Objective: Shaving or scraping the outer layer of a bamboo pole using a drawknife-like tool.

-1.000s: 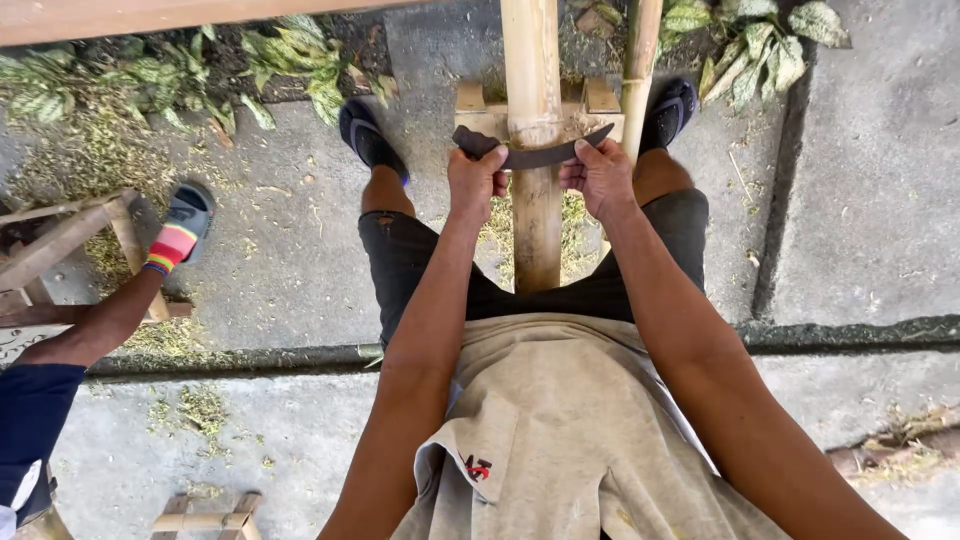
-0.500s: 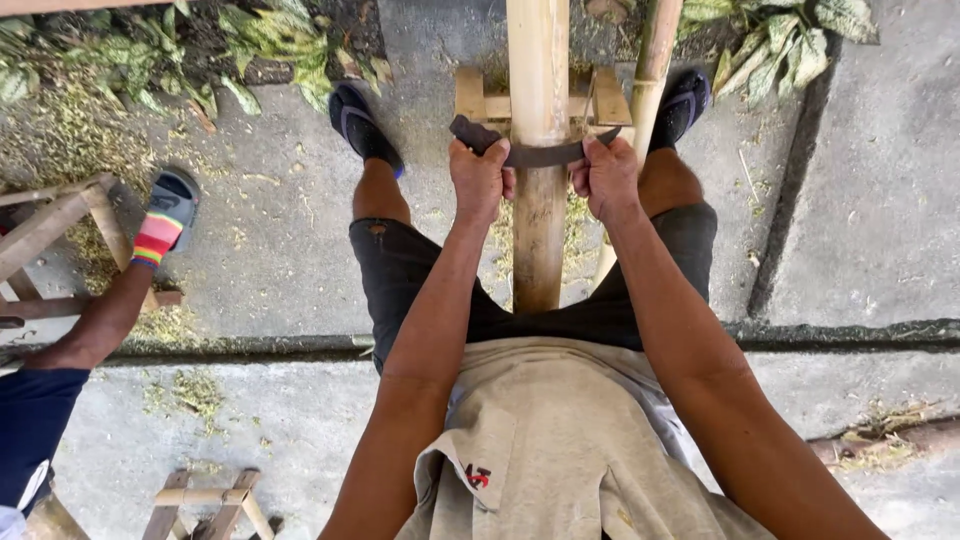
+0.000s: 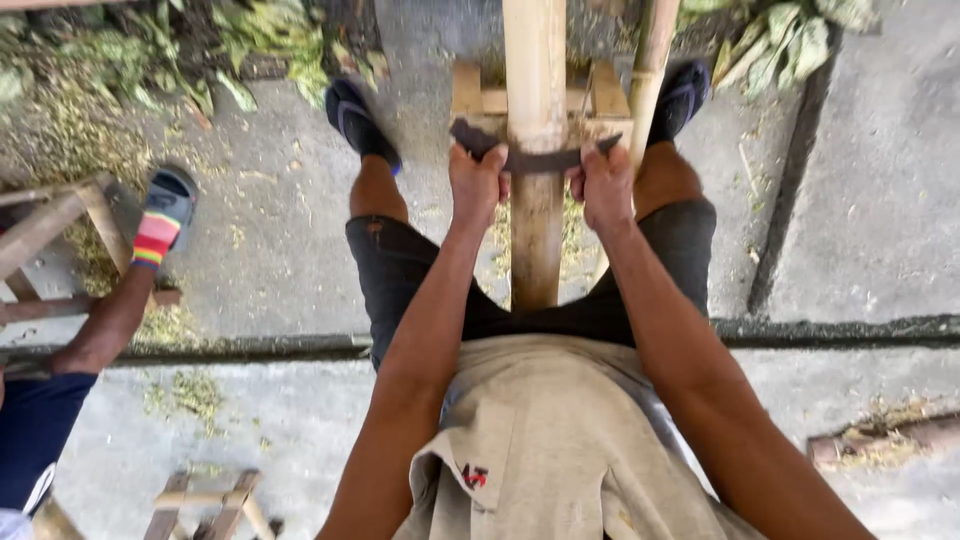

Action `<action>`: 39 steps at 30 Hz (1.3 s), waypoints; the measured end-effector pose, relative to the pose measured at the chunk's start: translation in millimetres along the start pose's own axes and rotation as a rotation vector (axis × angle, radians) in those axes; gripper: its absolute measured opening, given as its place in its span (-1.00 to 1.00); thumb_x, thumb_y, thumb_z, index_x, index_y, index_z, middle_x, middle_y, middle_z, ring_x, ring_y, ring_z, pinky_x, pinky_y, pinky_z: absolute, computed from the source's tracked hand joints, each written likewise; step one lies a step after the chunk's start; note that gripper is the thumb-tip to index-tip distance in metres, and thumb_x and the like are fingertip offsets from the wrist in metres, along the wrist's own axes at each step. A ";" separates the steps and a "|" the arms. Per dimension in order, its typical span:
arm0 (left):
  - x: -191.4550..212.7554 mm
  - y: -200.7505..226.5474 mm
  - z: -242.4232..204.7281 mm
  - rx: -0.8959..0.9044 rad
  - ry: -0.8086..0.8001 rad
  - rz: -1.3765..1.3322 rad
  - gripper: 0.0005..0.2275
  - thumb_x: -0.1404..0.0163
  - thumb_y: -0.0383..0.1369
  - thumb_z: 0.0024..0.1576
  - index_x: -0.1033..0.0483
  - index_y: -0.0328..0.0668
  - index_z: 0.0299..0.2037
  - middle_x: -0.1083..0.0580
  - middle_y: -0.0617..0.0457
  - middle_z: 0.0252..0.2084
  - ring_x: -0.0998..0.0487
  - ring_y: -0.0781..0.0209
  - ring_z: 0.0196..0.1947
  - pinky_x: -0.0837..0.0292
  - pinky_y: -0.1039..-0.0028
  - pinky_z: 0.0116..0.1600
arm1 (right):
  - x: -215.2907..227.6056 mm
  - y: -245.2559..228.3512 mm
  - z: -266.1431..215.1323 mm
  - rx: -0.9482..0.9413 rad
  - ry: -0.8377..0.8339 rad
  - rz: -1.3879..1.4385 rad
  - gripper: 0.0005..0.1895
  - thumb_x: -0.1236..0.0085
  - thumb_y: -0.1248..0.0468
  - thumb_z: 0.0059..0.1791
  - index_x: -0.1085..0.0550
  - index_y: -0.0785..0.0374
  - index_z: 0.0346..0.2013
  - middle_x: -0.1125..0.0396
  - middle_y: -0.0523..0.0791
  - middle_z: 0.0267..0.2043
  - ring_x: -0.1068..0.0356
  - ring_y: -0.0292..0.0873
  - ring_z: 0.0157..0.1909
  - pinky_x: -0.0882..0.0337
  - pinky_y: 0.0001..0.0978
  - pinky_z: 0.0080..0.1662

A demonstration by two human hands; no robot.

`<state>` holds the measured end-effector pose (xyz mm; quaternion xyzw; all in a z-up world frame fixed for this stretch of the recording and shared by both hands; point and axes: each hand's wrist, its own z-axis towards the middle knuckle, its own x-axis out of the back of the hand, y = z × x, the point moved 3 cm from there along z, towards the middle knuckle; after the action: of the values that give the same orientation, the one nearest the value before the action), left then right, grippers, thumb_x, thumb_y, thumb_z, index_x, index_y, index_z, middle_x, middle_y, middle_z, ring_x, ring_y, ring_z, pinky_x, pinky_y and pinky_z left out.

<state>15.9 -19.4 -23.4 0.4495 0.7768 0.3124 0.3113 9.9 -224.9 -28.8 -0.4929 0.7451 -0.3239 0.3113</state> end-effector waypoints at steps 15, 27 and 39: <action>1.5 -8.9 12.2 -0.008 -0.044 0.054 -0.82 -0.07 -0.57 0.21 -0.26 -0.39 -0.16 -0.42 -0.06 -0.53 -0.34 0.27 -0.80 -0.19 0.40 -0.75 | 7.5 6.4 8.2 0.163 0.001 -0.082 -0.81 0.02 0.37 0.17 -0.35 0.32 -0.34 -0.37 -0.09 -0.54 -0.23 -0.28 -0.66 -0.17 -0.42 -0.64; -12.2 23.3 14.2 -0.054 -0.045 -0.002 -0.75 0.02 -0.59 0.11 -0.22 -0.12 -0.10 -0.39 0.07 -0.48 -0.31 0.31 -0.81 -0.21 0.42 -0.76 | -1.4 -2.8 39.5 0.062 -0.026 -0.006 -0.92 0.12 0.40 0.12 -0.31 0.23 -0.26 -0.32 -0.11 -0.54 -0.26 -0.30 -0.64 -0.20 -0.42 -0.64; 3.4 -12.6 6.5 0.052 0.029 -0.058 -0.89 -0.08 -0.49 0.18 -0.41 -0.32 -0.19 -0.41 0.03 -0.58 -0.33 0.30 -0.79 -0.21 0.43 -0.75 | -8.1 -13.0 3.7 0.160 0.001 -0.200 -0.88 0.07 0.32 0.15 -0.30 0.22 -0.29 -0.35 -0.13 -0.56 -0.22 -0.34 -0.68 -0.19 -0.49 -0.65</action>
<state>13.1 -20.1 -37.6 0.4302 0.8019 0.2892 0.2972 22.3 -222.0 -19.5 -0.5381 0.6642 -0.4120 0.3155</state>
